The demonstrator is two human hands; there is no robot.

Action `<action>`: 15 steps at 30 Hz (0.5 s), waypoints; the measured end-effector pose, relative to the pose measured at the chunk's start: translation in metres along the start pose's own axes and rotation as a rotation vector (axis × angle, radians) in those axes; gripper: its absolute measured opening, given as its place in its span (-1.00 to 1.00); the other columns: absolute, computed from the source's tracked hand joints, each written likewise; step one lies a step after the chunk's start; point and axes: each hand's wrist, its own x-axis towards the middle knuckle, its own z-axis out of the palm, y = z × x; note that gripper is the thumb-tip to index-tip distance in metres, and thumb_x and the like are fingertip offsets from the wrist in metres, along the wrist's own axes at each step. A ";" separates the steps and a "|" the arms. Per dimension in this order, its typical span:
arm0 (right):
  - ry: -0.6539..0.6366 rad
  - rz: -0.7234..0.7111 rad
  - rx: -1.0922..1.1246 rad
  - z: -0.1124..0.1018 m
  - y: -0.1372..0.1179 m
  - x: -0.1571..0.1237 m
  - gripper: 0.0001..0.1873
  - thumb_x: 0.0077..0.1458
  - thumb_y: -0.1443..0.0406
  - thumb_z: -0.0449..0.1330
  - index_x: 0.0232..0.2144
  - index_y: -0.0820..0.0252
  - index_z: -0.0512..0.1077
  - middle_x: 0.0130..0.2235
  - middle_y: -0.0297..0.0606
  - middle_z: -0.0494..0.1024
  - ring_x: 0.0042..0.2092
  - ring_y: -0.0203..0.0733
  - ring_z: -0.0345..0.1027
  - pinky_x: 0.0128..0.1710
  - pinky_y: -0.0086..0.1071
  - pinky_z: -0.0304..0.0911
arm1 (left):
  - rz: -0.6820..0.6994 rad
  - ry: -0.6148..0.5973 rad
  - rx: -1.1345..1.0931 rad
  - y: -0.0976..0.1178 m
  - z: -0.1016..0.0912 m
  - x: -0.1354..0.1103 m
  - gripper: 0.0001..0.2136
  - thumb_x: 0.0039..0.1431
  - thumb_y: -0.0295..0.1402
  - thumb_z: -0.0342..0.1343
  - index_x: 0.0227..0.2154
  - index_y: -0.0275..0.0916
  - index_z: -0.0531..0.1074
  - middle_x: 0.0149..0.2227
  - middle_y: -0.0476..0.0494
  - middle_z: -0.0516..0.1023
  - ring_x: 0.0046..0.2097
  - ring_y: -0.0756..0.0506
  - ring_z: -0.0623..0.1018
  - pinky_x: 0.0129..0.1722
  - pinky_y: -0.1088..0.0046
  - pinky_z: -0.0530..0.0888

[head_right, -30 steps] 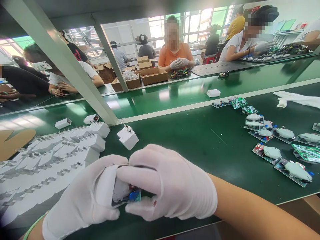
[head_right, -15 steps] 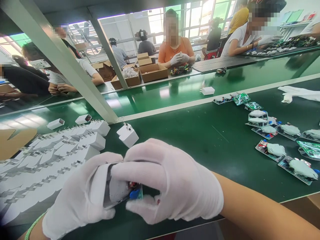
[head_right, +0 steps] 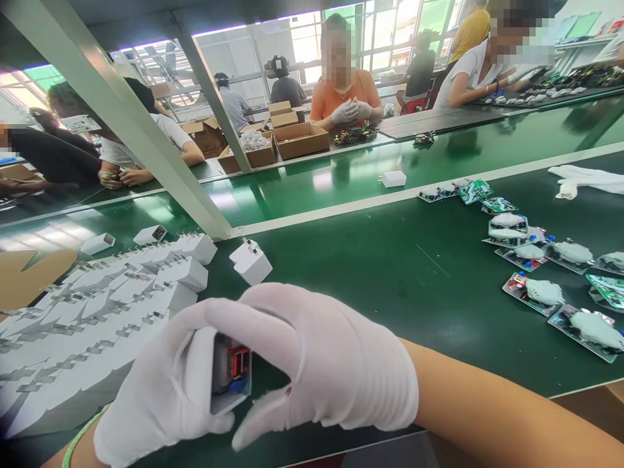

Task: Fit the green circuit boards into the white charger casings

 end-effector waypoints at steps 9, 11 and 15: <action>-0.052 0.596 0.652 0.015 0.007 -0.007 -0.18 0.08 -0.03 0.17 0.26 0.15 0.01 -0.14 -0.19 0.42 -0.21 -0.19 0.35 -0.17 -0.25 0.33 | 0.062 0.082 0.000 -0.002 0.008 0.001 -0.39 -0.28 -0.42 0.39 -0.13 -0.02 0.21 -0.11 -0.03 0.31 -0.07 -0.15 0.46 -0.18 0.34 0.53; -0.116 0.586 0.828 0.015 0.008 -0.003 -0.27 0.12 0.07 0.17 0.25 0.14 0.03 -0.12 -0.20 0.43 -0.15 -0.18 0.35 -0.12 -0.27 0.31 | 0.074 0.087 0.057 -0.001 0.011 0.001 -0.37 -0.31 -0.46 0.38 -0.14 -0.03 0.20 -0.07 -0.06 0.30 0.03 -0.18 0.40 -0.06 0.28 0.49; -0.159 0.460 1.093 0.014 0.009 0.006 -0.56 0.15 0.25 0.13 0.08 0.19 0.26 -0.11 -0.26 0.41 -0.04 -0.19 0.28 0.02 -0.29 0.19 | 0.140 0.088 0.187 0.002 0.016 0.004 -0.35 -0.33 -0.45 0.35 -0.13 -0.05 0.17 -0.13 -0.06 0.40 0.10 -0.25 0.33 0.05 0.10 0.40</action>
